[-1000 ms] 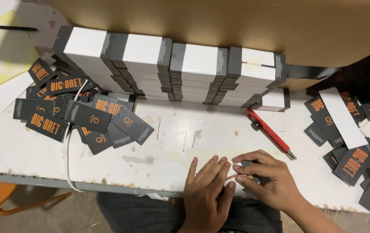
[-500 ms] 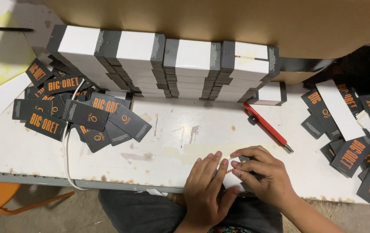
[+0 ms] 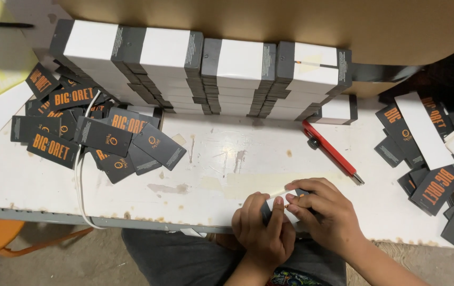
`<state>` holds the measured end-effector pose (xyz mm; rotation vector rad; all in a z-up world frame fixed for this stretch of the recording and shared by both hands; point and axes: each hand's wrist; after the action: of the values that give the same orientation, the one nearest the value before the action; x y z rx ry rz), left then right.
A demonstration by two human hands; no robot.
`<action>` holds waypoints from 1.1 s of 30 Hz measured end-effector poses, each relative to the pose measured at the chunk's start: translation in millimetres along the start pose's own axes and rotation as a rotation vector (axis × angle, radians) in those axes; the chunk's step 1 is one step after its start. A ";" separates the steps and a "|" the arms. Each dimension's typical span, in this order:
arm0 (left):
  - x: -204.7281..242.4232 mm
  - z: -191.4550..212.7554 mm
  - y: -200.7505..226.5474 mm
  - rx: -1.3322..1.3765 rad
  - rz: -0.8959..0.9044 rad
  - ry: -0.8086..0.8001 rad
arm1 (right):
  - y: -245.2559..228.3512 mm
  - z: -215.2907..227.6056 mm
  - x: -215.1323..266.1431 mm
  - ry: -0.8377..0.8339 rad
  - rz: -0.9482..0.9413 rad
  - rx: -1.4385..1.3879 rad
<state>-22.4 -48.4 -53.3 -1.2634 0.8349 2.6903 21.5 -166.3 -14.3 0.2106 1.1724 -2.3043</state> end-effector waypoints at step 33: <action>-31.6 20.7 -3.9 0.383 -0.090 -0.209 | -12.2 -4.6 3.8 0.052 -0.224 -0.153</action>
<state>-14.8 -29.4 -21.3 -0.8956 1.1588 2.3836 11.3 -158.4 -9.9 0.0860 1.4565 -2.3966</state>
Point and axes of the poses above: each hand's wrist, its own x-axis away from the middle knuckle, its own z-axis out of the back of the hand, y = z × x
